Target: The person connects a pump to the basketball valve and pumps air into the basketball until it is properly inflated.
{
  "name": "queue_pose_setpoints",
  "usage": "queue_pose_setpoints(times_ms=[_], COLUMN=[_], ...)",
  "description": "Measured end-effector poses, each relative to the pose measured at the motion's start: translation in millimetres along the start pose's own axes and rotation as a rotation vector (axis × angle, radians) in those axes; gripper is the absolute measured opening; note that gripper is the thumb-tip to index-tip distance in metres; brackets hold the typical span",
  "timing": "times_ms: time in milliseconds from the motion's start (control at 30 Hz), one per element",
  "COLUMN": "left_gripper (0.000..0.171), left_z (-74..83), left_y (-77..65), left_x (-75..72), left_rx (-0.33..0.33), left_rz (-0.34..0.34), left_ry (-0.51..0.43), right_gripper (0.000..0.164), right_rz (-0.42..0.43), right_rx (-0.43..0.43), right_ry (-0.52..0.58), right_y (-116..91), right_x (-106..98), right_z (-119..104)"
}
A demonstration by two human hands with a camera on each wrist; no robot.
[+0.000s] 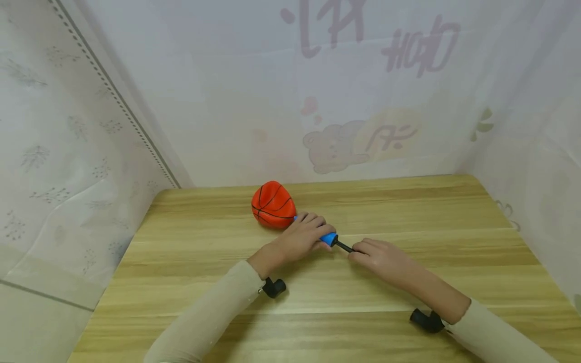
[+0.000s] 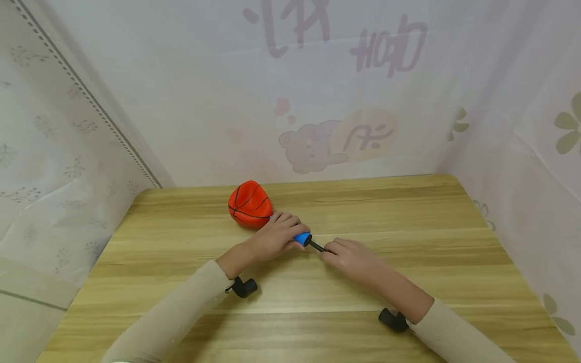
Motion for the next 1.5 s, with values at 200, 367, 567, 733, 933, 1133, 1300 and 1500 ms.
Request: queue_pose_setpoints(times_ms=[200, 367, 567, 733, 933, 1133, 1300, 1500], left_gripper=[0.037, 0.036, 0.037, 0.038, 0.039, 0.040, 0.039, 0.040], left_z=[-0.5, -0.5, -1.2, 0.5, 2.9, 4.1, 4.8, 4.8], left_y=[-1.2, -1.9, -1.3, 1.3, 3.0, 2.5, 2.6, 3.0], left_x=[-0.4, -0.7, 1.4, 2.8, 2.6, -0.4, -0.6, 2.5], left_rx=[-0.006, -0.003, 0.000, -0.019, -0.047, -0.045, -0.034, -0.030], left_rz=[-0.013, -0.010, -0.014, -0.024, -0.045, -0.027, -0.012, -0.024], left_ry=[-0.020, -0.026, -0.014, -0.004, -0.008, -0.013, 0.000, 0.019], right_gripper=[0.053, 0.051, 0.052, 0.051, 0.052, 0.053, 0.045, 0.051], right_rz=[0.015, 0.022, 0.008, 0.023, 0.003, -0.019, -0.065, -0.067], right_rx=[0.006, 0.007, 0.016, 0.017, 0.027, 0.033, 0.054, 0.037], right_ry=[-0.011, -0.034, -0.023, -0.028, -0.019, 0.010, 0.015, 0.012], right_y=[-22.2, -37.4, -45.7, -42.1, -29.2, -11.4, 1.9, 17.0], right_x=[-13.3, -22.5, -28.2, -26.2, -17.8, -9.4, -0.7, 8.5], right_z=[-7.2, -13.4, -17.3, -13.4, -4.6, 1.6, 6.0, 9.6])
Point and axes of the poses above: each hand's wrist, its own y-axis towards the middle knuckle, its own x-axis out of the palm, z = x × y, the point moved 6 cm from there along y, towards the middle knuckle, and after that the axes turned 10 degrees about -z, right-handed, at the moved point
